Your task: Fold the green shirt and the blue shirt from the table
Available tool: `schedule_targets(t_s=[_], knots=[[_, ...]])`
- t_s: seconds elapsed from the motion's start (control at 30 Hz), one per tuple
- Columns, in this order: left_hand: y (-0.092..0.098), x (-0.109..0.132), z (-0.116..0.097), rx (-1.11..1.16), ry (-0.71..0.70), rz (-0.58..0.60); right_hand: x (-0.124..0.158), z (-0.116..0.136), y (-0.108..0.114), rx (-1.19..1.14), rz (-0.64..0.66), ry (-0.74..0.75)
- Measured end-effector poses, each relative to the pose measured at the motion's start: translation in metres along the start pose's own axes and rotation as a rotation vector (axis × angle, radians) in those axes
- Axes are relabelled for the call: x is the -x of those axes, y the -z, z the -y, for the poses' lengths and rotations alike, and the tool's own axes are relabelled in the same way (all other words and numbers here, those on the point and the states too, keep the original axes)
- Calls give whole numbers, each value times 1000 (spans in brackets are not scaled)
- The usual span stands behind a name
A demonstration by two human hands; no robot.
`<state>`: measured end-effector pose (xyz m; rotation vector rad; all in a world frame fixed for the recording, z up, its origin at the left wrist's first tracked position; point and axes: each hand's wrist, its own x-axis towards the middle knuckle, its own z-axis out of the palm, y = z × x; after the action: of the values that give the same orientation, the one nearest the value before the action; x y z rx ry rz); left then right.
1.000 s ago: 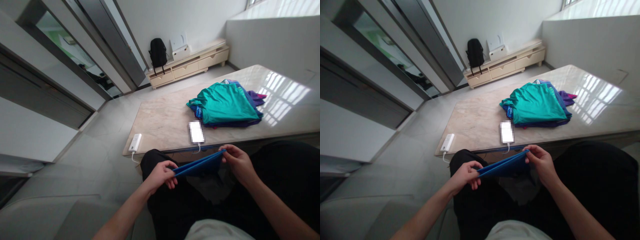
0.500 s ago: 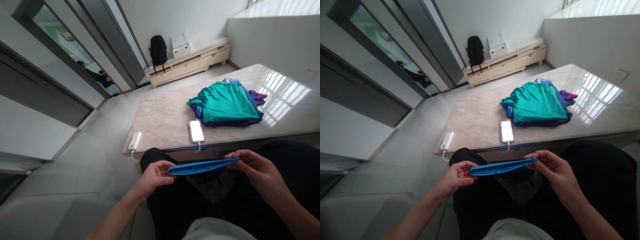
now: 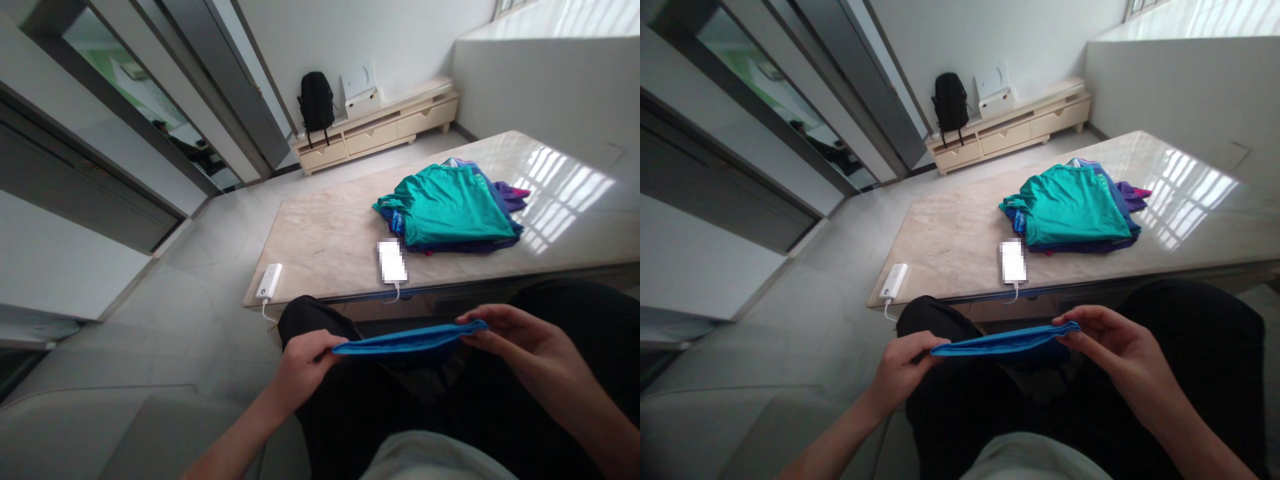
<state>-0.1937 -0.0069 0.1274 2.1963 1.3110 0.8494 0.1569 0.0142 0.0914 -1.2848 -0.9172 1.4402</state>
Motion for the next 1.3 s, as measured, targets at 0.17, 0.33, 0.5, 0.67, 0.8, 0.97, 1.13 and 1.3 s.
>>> schedule_targets(t_s=[0.17, 0.33, 0.5, 0.67, 0.8, 0.97, 1.13, 1.3], knots=[[13, 5, -6, -165, -312, -4, 11, 3, 7, 68, 18, 13], [46, -25, -3, -167, -272, -77, -14, 51, -8, 89, 68, 132], [129, -149, 25, -123, -110, -387, -122, 181, -80, 101, 195, 389], [254, -299, -2, -5, -35, -621, -203, 362, -174, 160, 194, 529], [336, -355, -63, -34, -120, -728, -202, 478, -219, 84, 142, 732], [383, -356, -105, -27, -269, -791, -182, 533, -230, 52, 221, 903], [358, -321, -77, 27, -327, -746, -195, 496, -218, 80, 403, 890], [253, -245, 8, 132, -159, -603, -212, 367, -195, 76, 513, 644]])
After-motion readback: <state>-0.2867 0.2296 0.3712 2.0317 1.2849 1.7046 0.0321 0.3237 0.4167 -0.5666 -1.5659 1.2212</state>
